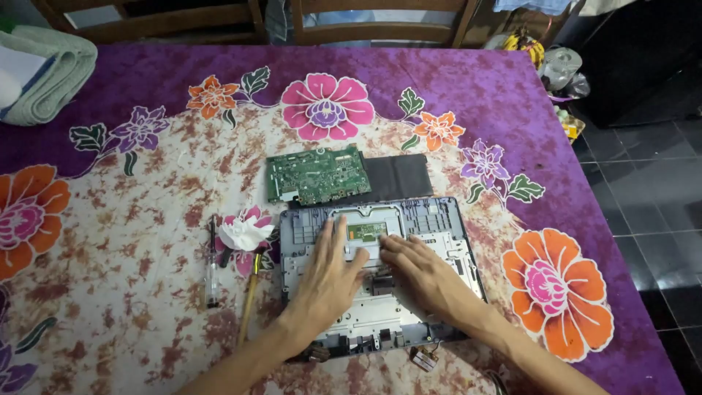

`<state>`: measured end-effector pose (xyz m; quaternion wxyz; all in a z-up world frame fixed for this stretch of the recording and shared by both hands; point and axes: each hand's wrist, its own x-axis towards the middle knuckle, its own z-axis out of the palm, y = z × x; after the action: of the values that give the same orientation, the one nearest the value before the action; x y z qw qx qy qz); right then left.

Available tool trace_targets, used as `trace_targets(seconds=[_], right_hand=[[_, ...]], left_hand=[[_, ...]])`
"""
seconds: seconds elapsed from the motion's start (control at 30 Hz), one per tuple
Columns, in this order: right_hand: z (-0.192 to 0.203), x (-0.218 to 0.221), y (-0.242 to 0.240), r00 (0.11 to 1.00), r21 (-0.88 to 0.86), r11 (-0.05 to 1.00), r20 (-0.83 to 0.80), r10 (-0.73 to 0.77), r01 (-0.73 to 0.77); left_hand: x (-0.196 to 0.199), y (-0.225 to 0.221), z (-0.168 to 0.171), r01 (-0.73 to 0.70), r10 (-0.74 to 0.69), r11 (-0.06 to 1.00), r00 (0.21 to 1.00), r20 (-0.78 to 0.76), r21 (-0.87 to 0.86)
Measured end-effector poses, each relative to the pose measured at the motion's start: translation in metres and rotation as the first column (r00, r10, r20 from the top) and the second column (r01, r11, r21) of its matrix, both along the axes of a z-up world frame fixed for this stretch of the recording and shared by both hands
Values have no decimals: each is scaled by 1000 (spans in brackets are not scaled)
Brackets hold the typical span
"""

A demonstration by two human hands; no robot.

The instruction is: Disassembling and reassembling internal components of a laptop, including the battery and motherboard, using a screwdriver.

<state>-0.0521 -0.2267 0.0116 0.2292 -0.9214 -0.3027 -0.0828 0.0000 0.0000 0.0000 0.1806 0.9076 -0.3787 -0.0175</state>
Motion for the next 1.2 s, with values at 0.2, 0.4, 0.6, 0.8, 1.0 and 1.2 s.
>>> trace_targets(seconds=[0.2, 0.4, 0.6, 0.8, 1.0, 1.2], right_hand=[[7, 5, -9, 993, -54, 998, -119, 15, -21], [19, 72, -42, 893, 196, 939, -412, -182, 282], [-76, 181, -121, 804, 1, 839, -286, -522, 545], [-41, 188, -105, 903, -6, 906, -81, -421, 422], [-29, 198, -114, 910, -360, 916, -295, -290, 176], [-17, 201, -109, 900, -407, 908, -354, -253, 95]], left_hand=[[-1, -3, -3, 15, -14, 999, 1000, 17, -51], [3, 8, 32, 4, 3, 999, 990, -142, 46], [77, 36, 53, -44, 42, 998, 998, -51, -45], [155, 44, 56, -17, 30, 997, 983, -181, 72], [178, 37, 77, 94, 43, 953, 900, -434, 288], [186, 41, 80, 140, 36, 932, 882, -469, 335]])
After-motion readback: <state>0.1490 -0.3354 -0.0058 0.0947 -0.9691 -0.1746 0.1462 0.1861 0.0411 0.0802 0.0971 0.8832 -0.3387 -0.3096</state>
